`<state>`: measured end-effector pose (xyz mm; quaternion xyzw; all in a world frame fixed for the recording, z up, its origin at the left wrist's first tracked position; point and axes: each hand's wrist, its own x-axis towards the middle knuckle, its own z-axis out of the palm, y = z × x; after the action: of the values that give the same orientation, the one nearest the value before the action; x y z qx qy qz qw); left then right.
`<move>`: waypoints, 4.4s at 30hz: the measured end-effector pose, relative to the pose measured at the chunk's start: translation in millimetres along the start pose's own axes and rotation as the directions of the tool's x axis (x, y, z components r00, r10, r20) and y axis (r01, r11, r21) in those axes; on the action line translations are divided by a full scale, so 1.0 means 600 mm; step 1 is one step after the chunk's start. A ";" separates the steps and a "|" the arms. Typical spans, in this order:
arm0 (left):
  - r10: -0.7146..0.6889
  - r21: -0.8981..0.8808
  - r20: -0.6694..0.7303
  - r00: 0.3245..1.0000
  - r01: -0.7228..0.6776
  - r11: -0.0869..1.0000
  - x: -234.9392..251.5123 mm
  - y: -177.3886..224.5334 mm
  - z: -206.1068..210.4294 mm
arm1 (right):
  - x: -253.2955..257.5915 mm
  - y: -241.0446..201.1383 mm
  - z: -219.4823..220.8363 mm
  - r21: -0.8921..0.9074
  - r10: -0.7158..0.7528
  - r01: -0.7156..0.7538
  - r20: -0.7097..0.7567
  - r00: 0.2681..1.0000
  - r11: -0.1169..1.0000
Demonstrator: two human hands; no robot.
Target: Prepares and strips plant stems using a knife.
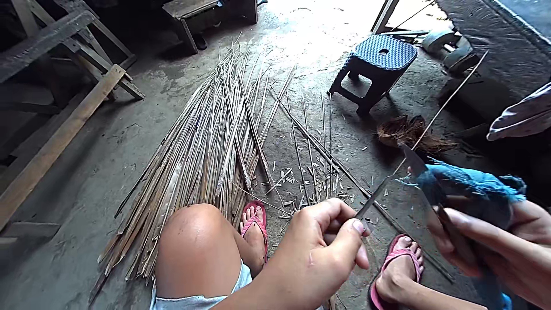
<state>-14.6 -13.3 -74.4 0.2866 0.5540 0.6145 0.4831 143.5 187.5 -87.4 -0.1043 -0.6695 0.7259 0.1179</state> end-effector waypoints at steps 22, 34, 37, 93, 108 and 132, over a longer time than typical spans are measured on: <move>0.657 0.788 -0.070 0.750 -0.362 0.497 0.010 -0.045 0.025 | -0.003 -0.046 0.110 0.442 0.523 -0.503 0.086 0.848 0.743; 0.703 0.836 -0.067 0.708 -0.346 0.427 0.012 -0.050 0.021 | 0.007 -0.029 0.131 0.368 0.370 -0.309 -0.107 0.923 0.877; 0.693 0.816 -0.077 0.717 -0.354 0.457 0.011 -0.050 0.021 | 0.008 -0.019 0.130 0.343 0.311 -0.260 -0.103 0.945 0.903; 0.318 0.426 -0.014 0.948 -0.282 0.860 -0.001 -0.035 0.015 | 0.022 -0.029 0.077 0.443 0.303 -0.201 -0.174 0.937 0.874; 0.216 0.326 -0.079 0.973 -0.180 0.928 0.003 -0.033 0.019 | 0.007 -0.001 0.110 0.200 0.117 -0.040 -0.389 0.914 0.979; 0.065 -0.218 0.120 0.991 -0.038 0.975 0.008 0.004 0.040 | -0.011 -0.008 0.084 0.451 0.057 -0.114 0.138 0.989 0.885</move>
<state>4.1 0.9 -67.6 0.2852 0.4447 0.6638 0.5295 134.7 138.3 -78.4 -0.0588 -0.4802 0.8727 0.0661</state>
